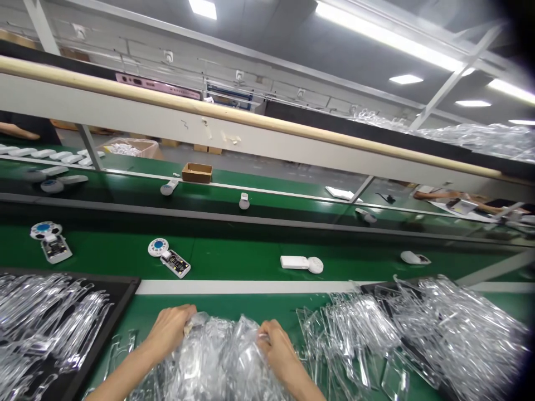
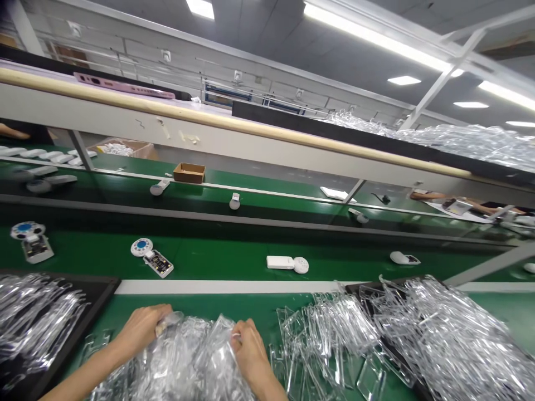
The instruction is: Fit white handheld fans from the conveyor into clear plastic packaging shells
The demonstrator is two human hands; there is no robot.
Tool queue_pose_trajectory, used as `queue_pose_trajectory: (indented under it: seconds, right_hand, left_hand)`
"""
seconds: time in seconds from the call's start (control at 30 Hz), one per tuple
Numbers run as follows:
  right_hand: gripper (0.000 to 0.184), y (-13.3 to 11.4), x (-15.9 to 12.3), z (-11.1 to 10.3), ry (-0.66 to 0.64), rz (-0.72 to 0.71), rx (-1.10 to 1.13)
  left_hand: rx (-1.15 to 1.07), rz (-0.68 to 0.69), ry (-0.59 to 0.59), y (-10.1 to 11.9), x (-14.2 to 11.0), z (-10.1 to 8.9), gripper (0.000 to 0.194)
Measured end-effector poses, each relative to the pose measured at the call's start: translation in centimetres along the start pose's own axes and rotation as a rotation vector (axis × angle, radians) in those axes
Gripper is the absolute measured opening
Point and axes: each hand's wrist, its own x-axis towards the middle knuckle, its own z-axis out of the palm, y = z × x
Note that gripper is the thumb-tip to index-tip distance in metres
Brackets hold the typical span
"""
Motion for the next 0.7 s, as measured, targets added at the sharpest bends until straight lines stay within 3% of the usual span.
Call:
queue_pose_trajectory:
  seconds: [0.1,0.17,0.37,0.53,0.7]
  right_hand:
    - [0.058,0.3,0.6,0.6,0.001,0.055,-0.135]
    - [0.065,0.1,1.2,0.8,-0.041,0.089,-0.196]
    - [0.036,-0.2,2.3,1.1,-0.047,0.053,-0.294]
    - [0.038,0.0,2.5,1.5,0.004,-0.012,-0.292]
    - [0.027,0.4,3.2,2.4,0.04,-0.026,-0.263]
  left_hand:
    - [0.009,0.028,0.027,0.3,-0.1,-0.5,0.021]
    - [0.009,0.037,0.036,0.6,-0.1,-0.9,0.02]
    - [-0.039,0.052,0.026,1.0,-0.6,-1.8,0.015]
    - [-0.126,0.046,0.044,1.2,-1.3,-2.6,0.015]
    - [-0.148,0.026,0.068,1.4,-1.6,-3.0,0.019]
